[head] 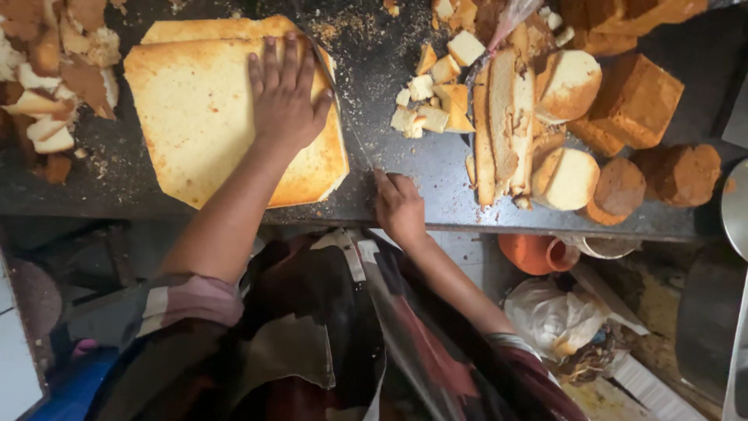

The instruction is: The person trims the crusts and edges from bread slabs using a knife and turns them by hand.

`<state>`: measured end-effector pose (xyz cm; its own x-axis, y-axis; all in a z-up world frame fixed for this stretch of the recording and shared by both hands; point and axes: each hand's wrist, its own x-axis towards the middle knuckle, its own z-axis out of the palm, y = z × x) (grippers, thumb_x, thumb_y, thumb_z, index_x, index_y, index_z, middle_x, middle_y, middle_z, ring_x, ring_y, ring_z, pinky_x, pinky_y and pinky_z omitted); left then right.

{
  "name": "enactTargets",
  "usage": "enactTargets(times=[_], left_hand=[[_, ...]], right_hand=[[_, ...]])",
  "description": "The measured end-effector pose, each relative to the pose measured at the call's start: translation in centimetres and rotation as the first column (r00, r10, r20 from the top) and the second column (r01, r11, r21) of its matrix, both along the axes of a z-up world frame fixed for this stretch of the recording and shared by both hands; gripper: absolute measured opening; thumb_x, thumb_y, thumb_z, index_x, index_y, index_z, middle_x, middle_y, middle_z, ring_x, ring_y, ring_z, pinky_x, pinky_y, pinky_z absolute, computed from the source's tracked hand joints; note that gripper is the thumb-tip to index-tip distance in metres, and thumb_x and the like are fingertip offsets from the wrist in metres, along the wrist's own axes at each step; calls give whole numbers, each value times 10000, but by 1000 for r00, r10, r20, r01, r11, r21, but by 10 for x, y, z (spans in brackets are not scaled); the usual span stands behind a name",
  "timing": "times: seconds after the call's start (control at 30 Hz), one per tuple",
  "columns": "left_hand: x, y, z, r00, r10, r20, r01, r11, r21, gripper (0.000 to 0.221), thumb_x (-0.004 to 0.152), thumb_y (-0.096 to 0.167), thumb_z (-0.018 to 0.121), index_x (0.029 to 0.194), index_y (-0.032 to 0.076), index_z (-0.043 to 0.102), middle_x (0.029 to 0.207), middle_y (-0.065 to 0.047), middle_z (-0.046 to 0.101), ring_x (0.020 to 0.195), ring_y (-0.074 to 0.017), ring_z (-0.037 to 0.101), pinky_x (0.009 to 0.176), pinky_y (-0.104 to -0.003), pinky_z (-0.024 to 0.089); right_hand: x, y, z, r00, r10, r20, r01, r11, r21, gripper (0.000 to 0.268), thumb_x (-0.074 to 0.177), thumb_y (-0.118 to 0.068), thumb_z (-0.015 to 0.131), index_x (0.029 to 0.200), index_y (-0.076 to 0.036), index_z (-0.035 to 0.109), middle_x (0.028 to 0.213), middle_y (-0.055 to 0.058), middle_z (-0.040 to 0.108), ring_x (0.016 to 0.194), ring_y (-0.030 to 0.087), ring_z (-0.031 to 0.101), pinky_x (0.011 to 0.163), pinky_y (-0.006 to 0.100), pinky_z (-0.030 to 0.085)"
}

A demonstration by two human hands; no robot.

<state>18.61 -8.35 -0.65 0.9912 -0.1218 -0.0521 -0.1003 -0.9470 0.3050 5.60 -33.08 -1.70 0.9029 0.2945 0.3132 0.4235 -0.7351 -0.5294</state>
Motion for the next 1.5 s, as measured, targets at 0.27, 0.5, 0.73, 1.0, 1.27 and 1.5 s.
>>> enactTargets(times=[0.27,0.5,0.73,1.0,1.27,1.5], left_hand=[[-4,-1,6,1000,28,-11,-29,995,-92,766,1057,546,416,1666,99,284,1726,-194,131,1580,-431,12,1252,-621,-32],[-7,1,3,998,14,54,-10,997,-73,735,1077,517,434,1665,97,302,1721,-209,179,1579,-452,69,1249,-630,-13],[-2,-1,4,998,16,66,-11,997,-76,744,1072,527,414,1665,93,297,1721,-207,167,1576,-455,68,1242,-634,-16],[-58,21,-12,965,155,213,-121,979,-167,813,1099,515,611,1671,37,285,1719,-251,180,1590,-448,119,1276,-637,86],[-95,182,10,691,672,-264,-722,647,-244,1103,925,614,771,1653,101,119,1629,-307,180,1438,-543,197,1117,-680,216],[-35,208,-44,849,272,-454,-486,60,-872,846,918,291,850,1584,-1,418,1514,-194,616,1368,-306,620,1076,-423,556]], right_hand=[[78,34,-22,999,26,-34,-22,994,111,357,922,-10,670,1274,-64,687,1061,171,690,926,373,671,797,450,570],[21,-15,-23,993,50,-110,-49,999,10,335,923,-55,667,1257,-31,675,993,200,668,869,404,667,758,461,563],[60,2,-38,991,77,-107,-82,996,-37,381,912,-68,659,1293,-55,674,1004,195,683,877,404,668,766,480,558],[6,-45,-26,982,-137,-128,91,944,-316,391,933,-131,688,1318,-62,671,952,167,684,883,360,659,747,462,549],[87,48,-15,565,220,-795,380,785,488,820,1013,-376,657,1631,-62,219,1525,182,493,1440,291,467,1151,381,380],[65,108,6,558,407,-723,416,617,668,835,953,-164,690,1625,-54,208,1540,197,488,1365,280,518,1104,383,460]])
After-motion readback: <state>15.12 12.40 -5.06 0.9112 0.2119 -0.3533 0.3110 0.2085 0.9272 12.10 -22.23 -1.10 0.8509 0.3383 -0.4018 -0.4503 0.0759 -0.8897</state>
